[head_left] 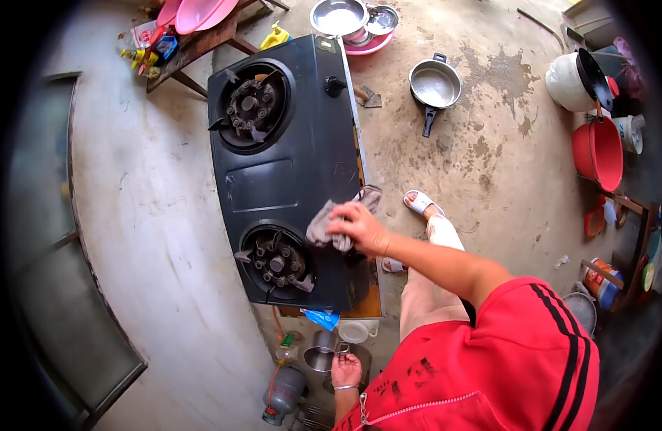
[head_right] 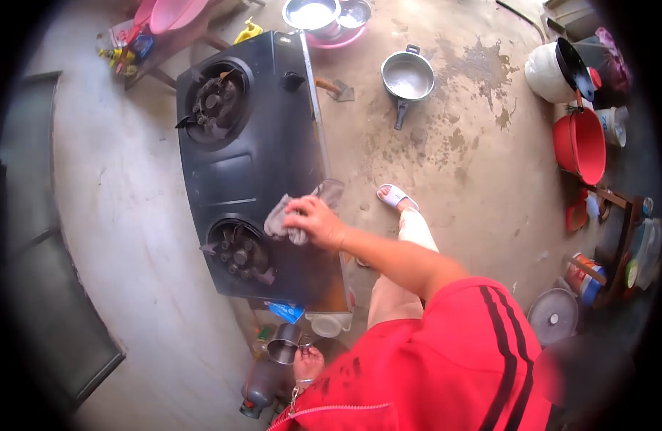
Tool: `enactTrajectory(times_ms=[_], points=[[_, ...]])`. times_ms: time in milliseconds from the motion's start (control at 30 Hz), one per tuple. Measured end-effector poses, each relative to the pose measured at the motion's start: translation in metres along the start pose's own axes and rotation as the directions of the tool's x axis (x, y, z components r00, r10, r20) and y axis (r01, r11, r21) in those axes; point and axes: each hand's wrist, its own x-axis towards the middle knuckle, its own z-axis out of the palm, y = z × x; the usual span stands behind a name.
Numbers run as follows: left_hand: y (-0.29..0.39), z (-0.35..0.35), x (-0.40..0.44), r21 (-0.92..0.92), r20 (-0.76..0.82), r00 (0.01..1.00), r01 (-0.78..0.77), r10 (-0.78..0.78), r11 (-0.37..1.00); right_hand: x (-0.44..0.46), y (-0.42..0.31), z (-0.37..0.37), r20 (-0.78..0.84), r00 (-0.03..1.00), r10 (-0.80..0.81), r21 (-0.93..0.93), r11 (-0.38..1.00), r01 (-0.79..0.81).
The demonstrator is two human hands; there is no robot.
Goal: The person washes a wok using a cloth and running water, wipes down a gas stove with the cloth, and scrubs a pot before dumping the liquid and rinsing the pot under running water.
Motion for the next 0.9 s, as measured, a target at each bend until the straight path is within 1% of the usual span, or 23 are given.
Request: enactTrajectory(times_ms=[33,67,100,133,167,200,233,267,300,367,433,467,500,567,600,633,700,767,800,833,867,900], points=[[0.001,0.005,-0.004,0.018,-0.015,1.000,-0.021,0.021,1.000,0.012,0.021,-0.003,-0.073,0.996,-0.050,0.044,0.998,0.053],[0.003,0.007,-0.003,0.011,0.008,0.999,-0.035,0.034,0.999,0.029,0.040,-0.008,-0.139,0.990,-0.010,0.031,0.999,0.015],[0.002,0.009,-0.005,0.016,-0.012,0.999,-0.037,0.037,0.999,0.055,0.061,-0.014,-0.282,0.959,-0.030,0.009,0.999,0.034],[0.001,0.011,-0.007,0.028,0.038,0.998,-0.044,0.042,0.999,0.083,0.085,-0.024,-0.368,0.930,-0.024,-0.035,0.999,0.012],[-0.001,0.013,-0.007,0.037,0.093,0.995,-0.051,0.047,0.998,0.109,0.113,-0.028,-0.481,0.865,0.145,0.049,0.989,-0.138],[-0.004,0.015,-0.008,0.011,0.129,0.991,-0.019,0.017,1.000,0.132,0.116,-0.045,-0.523,0.771,0.362,0.138,0.929,-0.343],[-0.007,0.016,-0.008,0.010,0.114,0.993,-0.020,0.018,1.000,0.143,0.145,-0.049,-0.554,0.773,0.309,0.019,0.933,-0.360],[-0.012,0.016,-0.008,0.003,0.131,0.991,-0.002,0.002,1.000,0.146,0.161,-0.051,-0.545,0.806,0.231,-0.074,0.944,-0.322],[-0.016,0.013,-0.011,-0.007,0.142,0.990,0.018,-0.017,1.000,0.145,0.160,-0.050,-0.570,0.791,0.222,-0.035,0.955,-0.294],[-0.022,-0.001,-0.010,-0.039,0.122,0.991,0.052,-0.047,0.998,0.126,0.144,-0.032,-0.618,0.744,0.253,0.031,0.954,-0.299],[-0.023,-0.014,-0.003,-0.017,0.144,0.986,0.088,-0.085,0.996,0.088,0.110,-0.015,-0.576,0.770,0.275,0.064,0.954,-0.292],[-0.023,-0.029,0.003,0.009,0.093,0.994,0.064,-0.065,0.998,0.051,0.088,-0.001,-0.514,0.809,0.285,0.079,0.955,-0.286],[-0.021,-0.036,0.006,0.003,0.097,0.993,0.070,-0.070,0.998,0.012,0.065,0.010,-0.460,0.839,0.292,0.095,0.955,-0.280],[-0.014,-0.047,0.008,-0.010,0.023,0.996,0.091,-0.091,0.996,-0.041,0.025,0.022,-0.338,0.857,0.389,0.144,0.921,-0.362],[-0.010,-0.052,0.009,-0.004,-0.029,0.995,0.094,-0.094,0.996,-0.062,0.007,0.023,-0.255,0.866,0.430,0.124,0.903,-0.412],[-0.007,-0.055,0.012,-0.010,-0.024,0.995,0.093,-0.093,0.996,-0.074,-0.001,0.022,-0.252,0.870,0.424,0.124,0.906,-0.405],[-0.005,-0.061,0.015,0.042,-0.022,0.999,0.039,-0.038,0.998,-0.089,-0.009,0.015,-0.044,0.845,0.532,0.258,0.824,-0.505],[-0.008,-0.053,0.010,0.019,0.010,0.999,0.038,-0.038,0.999,-0.076,0.005,0.001,0.034,0.879,0.476,0.229,0.852,-0.471],[-0.010,-0.047,0.009,0.006,-0.004,0.999,0.044,-0.044,0.999,-0.059,0.016,-0.007,0.072,0.888,0.454,0.225,0.860,-0.458],[-0.012,-0.045,0.007,-0.013,-0.024,0.998,0.050,-0.050,0.999,-0.036,0.040,-0.009,-0.069,0.945,0.319,0.147,0.940,-0.307],[-0.014,-0.049,0.007,-0.028,0.057,0.997,0.055,-0.054,0.998,-0.003,0.055,-0.011,-0.210,0.912,0.353,0.247,0.921,-0.300],[-0.019,-0.052,0.005,-0.056,0.048,0.998,0.052,-0.049,0.997,0.039,0.041,-0.029,-0.227,0.798,0.559,0.474,0.779,-0.411]])
